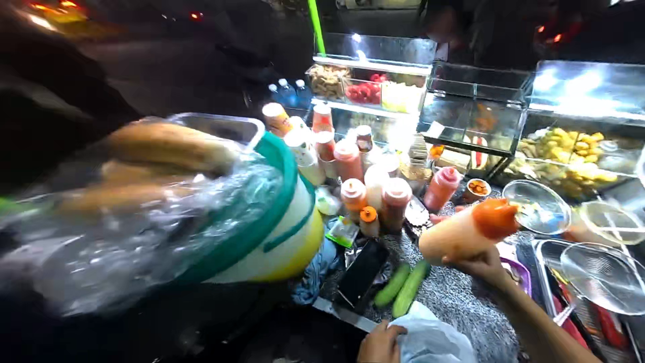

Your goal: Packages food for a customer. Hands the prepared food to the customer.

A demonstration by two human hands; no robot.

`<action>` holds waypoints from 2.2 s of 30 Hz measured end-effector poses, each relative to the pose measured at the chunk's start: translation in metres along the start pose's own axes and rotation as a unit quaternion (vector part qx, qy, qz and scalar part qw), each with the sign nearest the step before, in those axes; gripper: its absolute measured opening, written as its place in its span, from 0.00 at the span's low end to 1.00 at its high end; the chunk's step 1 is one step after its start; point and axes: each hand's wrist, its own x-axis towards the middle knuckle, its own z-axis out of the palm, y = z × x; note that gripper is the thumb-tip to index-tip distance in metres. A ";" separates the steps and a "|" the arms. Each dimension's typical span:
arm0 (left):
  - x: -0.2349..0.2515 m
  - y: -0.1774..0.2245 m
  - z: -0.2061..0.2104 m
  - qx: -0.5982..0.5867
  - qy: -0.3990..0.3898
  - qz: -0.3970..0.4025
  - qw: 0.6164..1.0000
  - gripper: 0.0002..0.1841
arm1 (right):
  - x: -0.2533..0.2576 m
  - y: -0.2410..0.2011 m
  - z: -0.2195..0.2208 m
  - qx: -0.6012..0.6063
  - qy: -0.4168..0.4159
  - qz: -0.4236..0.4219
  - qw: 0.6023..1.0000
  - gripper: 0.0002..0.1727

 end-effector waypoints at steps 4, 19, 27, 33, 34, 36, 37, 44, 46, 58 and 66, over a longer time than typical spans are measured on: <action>0.017 0.005 -0.013 0.015 0.002 0.048 0.999 0.18 | 0.001 -0.021 -0.045 -0.272 -0.135 0.029 0.952 0.53; 0.022 -0.017 -0.001 0.058 0.046 0.150 0.986 0.18 | 0.019 -0.047 -0.109 -0.809 -0.272 0.049 0.519 0.32; 0.021 -0.023 -0.004 0.064 0.085 0.156 0.982 0.18 | 0.053 -0.035 -0.079 -0.862 -0.321 -0.002 0.391 0.14; 0.016 -0.027 -0.006 0.038 0.090 0.131 0.987 0.18 | 0.062 -0.046 -0.120 -0.732 -0.295 0.167 0.591 0.29; 0.014 -0.027 -0.007 0.033 0.096 0.127 0.987 0.18 | 0.063 -0.048 -0.129 -0.673 -0.272 0.220 0.652 0.35; 0.012 -0.025 -0.007 0.011 0.109 0.108 0.988 0.17 | 0.058 -0.053 -0.136 -0.510 -0.196 0.289 0.786 0.43; 0.011 -0.022 -0.009 -0.005 0.111 0.092 0.990 0.17 | 0.050 -0.053 -0.130 -0.418 -0.153 0.302 0.843 0.46; 0.010 -0.002 -0.015 -0.080 0.063 0.030 0.994 0.19 | 0.030 0.057 -0.016 -0.159 -0.072 0.232 0.957 0.39; 0.010 0.002 -0.013 -0.066 0.031 0.021 0.997 0.20 | 0.034 0.103 0.014 -0.196 -0.064 0.229 0.951 0.43; 0.014 0.010 0.014 -0.063 -0.008 0.033 0.997 0.25 | 0.006 0.059 -0.069 -0.603 0.062 0.159 0.779 0.66; 0.068 0.032 0.035 -0.073 -0.083 0.089 0.990 0.26 | 0.006 0.088 -0.122 -0.418 -0.078 0.266 0.865 0.27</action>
